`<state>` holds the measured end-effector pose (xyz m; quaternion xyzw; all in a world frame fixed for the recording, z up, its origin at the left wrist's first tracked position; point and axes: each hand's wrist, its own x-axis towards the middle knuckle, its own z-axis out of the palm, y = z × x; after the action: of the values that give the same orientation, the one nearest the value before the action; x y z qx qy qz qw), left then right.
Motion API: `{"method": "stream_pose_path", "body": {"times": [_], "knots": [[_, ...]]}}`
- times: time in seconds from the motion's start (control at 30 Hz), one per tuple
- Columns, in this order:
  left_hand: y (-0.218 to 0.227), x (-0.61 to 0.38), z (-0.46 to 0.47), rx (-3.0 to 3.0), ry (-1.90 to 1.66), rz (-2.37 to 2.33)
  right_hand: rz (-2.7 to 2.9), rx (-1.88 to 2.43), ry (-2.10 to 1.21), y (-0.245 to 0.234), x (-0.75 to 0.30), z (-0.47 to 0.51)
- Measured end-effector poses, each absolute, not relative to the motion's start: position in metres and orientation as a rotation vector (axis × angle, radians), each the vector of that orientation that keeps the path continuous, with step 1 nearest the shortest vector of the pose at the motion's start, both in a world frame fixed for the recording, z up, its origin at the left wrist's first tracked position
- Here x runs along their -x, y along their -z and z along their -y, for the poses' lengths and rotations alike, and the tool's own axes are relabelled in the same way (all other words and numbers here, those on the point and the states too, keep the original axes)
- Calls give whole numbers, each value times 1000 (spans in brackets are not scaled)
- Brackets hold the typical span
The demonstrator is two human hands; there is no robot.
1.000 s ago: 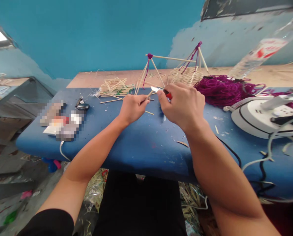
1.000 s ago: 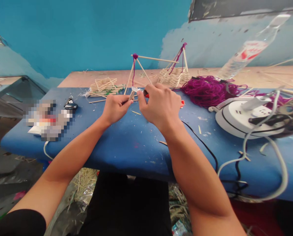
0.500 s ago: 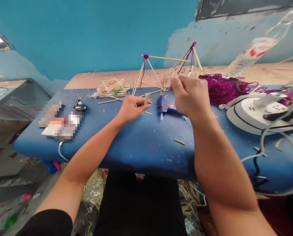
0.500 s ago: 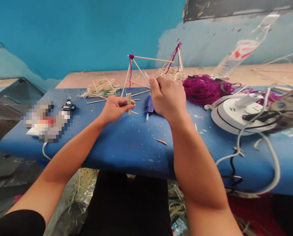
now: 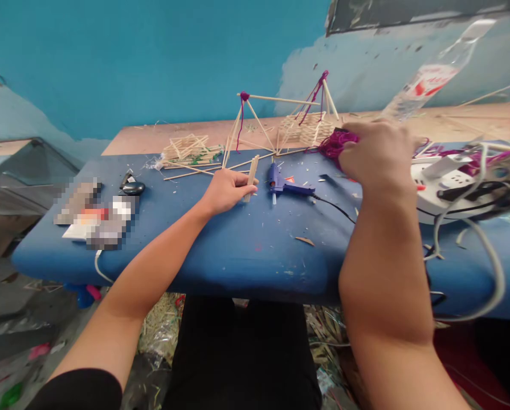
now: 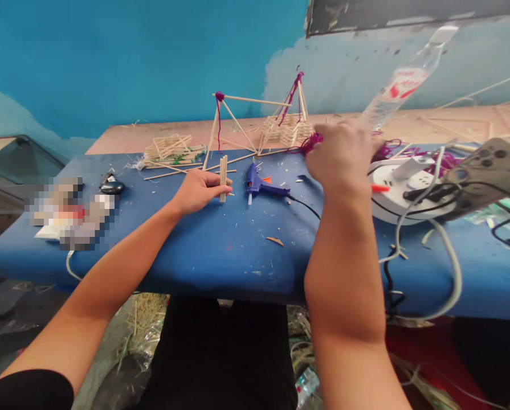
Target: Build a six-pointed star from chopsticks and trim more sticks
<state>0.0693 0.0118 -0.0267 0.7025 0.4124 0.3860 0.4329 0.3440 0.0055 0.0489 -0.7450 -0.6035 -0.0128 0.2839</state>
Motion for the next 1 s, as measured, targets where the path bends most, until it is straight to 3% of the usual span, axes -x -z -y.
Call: {"method": "stream_pose_path", "body": {"times": [0.13,0.2,0.37,0.6,0.83,1.0], "knots": [[21,-73,-4,-1487,-1010,-775,1955,1269,-694,-52,-302,10],[14,-73,-1,-1512,-1025,-729,1968,983,-901,-49,-282,16],[-4,-73,11,-1620,-1077,-773,1702,931,-834,-38,-259,21],[-5,-62,54,-1674,-810,-967,1945,781,-1117,-36,-250,27],[10,-16,107,-1625,-995,-1096,1638,800,-1198,-17,-219,31],[19,38,147,-1836,-1278,-1477,1691,832,-1128,-13,-215,31]]}}
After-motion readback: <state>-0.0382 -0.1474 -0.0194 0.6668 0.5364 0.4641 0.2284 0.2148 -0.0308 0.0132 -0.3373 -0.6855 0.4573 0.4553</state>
